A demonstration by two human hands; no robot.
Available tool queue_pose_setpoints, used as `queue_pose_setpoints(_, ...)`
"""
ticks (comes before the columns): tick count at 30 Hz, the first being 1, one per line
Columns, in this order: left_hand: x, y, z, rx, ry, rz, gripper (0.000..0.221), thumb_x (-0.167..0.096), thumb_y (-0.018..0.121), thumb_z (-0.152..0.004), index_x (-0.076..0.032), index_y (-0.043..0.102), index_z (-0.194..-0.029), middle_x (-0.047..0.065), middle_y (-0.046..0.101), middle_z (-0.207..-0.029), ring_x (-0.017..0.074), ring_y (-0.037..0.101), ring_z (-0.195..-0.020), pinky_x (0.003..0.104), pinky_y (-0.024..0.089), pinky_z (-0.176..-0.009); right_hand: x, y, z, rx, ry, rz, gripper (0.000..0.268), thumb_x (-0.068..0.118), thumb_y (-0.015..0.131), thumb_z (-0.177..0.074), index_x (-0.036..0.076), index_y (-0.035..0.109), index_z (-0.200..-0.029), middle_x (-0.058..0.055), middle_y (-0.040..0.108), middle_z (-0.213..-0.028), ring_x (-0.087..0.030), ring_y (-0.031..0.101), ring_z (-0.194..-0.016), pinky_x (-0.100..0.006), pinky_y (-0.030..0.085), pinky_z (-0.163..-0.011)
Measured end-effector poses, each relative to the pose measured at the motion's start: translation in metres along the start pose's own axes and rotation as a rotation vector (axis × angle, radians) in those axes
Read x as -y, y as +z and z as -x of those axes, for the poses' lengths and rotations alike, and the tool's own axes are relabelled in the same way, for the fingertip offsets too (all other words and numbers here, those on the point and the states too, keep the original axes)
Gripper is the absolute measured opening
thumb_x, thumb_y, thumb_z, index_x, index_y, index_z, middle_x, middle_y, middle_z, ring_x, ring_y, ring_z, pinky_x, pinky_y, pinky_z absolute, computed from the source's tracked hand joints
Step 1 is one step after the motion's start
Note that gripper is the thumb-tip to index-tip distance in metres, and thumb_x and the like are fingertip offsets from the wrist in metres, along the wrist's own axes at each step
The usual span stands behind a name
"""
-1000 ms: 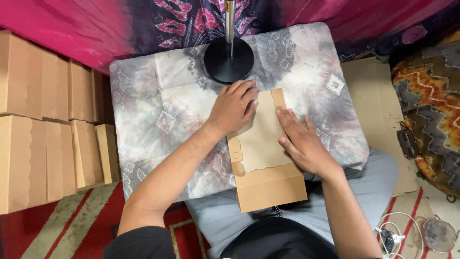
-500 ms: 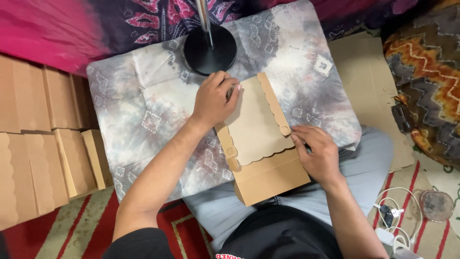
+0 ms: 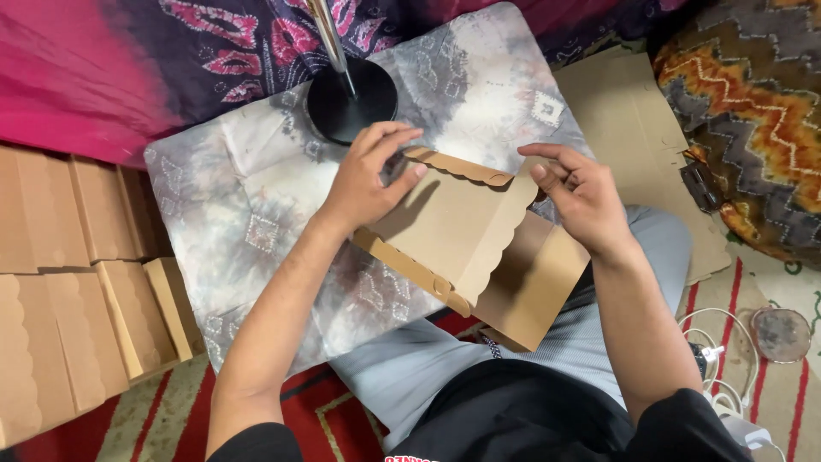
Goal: Assembling a cardboard box by folding and tucking flaps from a flat template
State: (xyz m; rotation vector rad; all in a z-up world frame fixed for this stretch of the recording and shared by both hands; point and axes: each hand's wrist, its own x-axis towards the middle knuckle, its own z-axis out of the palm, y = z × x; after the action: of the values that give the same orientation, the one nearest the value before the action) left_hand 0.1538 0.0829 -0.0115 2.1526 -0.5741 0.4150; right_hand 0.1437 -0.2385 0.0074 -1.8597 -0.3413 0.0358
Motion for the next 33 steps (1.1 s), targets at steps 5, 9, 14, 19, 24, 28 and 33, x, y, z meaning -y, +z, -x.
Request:
queue_pose_setpoints(5,-0.017,0.004,0.002,0.221,-0.047,0.096,0.05,-0.036,0.069,-0.099,-0.018,0.057,-0.144,0.011,0.057,-0.145,0.0384,0.045,-0.141,0.059,0.034,-0.115,0.003,0.001,0.007,0.039,-0.015,-0.224,0.039,0.008,0.054,-0.107,-0.001,0.054,-0.145,-0.003,0.061,-0.069,-0.007,0.051,-0.067,-0.017,0.043,-0.069)
queue_pose_setpoints(9,0.007,0.018,0.007,0.222,-0.059,0.078,0.036,-0.022,0.068,-0.098,-0.019,0.066,-0.134,0.006,0.069,-0.11,0.0309,0.059,-0.128,0.053,0.036,-0.114,0.005,0.001,0.01,0.077,-0.036,-0.279,0.043,0.006,0.054,-0.106,-0.003,0.05,-0.147,-0.006,0.063,-0.071,-0.01,0.058,-0.07,-0.021,0.048,-0.074)
queue_pose_setpoints(14,-0.005,0.009,0.003,0.063,-0.016,0.123,0.006,-0.026,0.071,-0.1,-0.022,0.076,-0.1,-0.002,0.065,-0.084,0.0209,0.067,-0.086,0.034,0.049,-0.086,0.014,0.004,0.013,0.059,-0.087,-0.253,0.043,0.004,0.054,-0.105,-0.004,0.048,-0.147,-0.006,0.06,-0.07,-0.008,0.053,-0.067,-0.018,0.043,-0.067)
queue_pose_setpoints(19,-0.022,-0.005,-0.004,-0.089,0.026,0.154,0.01,-0.026,0.075,-0.098,-0.022,0.077,-0.089,-0.006,0.064,-0.075,0.0144,0.063,-0.073,0.025,0.05,-0.069,0.017,0.009,0.016,0.022,-0.123,-0.323,0.05,0.001,0.057,-0.103,-0.003,0.043,-0.151,-0.007,0.062,-0.076,-0.008,0.054,-0.068,-0.021,0.046,-0.066)
queue_pose_setpoints(24,-0.039,-0.018,-0.008,-0.232,0.086,0.215,0.009,-0.015,0.078,-0.095,-0.014,0.077,-0.086,0.001,0.062,-0.072,0.0138,0.055,-0.058,0.024,0.047,-0.054,0.024,0.01,0.021,-0.044,-0.161,-0.434,0.061,0.003,0.064,-0.096,-0.005,0.04,-0.152,-0.015,0.065,-0.087,-0.013,0.061,-0.072,-0.024,0.052,-0.064)
queue_pose_setpoints(28,-0.058,-0.033,-0.014,-0.282,0.118,0.187,0.009,-0.012,0.08,-0.093,-0.013,0.077,-0.085,0.0,0.06,-0.069,0.0136,0.054,-0.053,0.023,0.046,-0.047,0.023,0.012,0.024,-0.109,-0.187,-0.422,0.052,0.001,0.065,-0.096,-0.01,0.049,-0.144,-0.017,0.066,-0.089,-0.013,0.061,-0.072,-0.024,0.053,-0.064)
queue_pose_setpoints(33,-0.087,-0.054,-0.016,-0.319,0.168,0.237,0.008,-0.003,0.082,-0.091,-0.007,0.077,-0.084,0.005,0.06,-0.063,0.0145,0.054,-0.049,0.024,0.046,-0.046,0.053,0.017,0.023,-0.209,-0.289,-0.405,0.038,-0.002,0.064,-0.098,-0.014,0.059,-0.133,-0.012,0.067,-0.085,-0.004,0.044,-0.069,-0.017,0.043,-0.064)
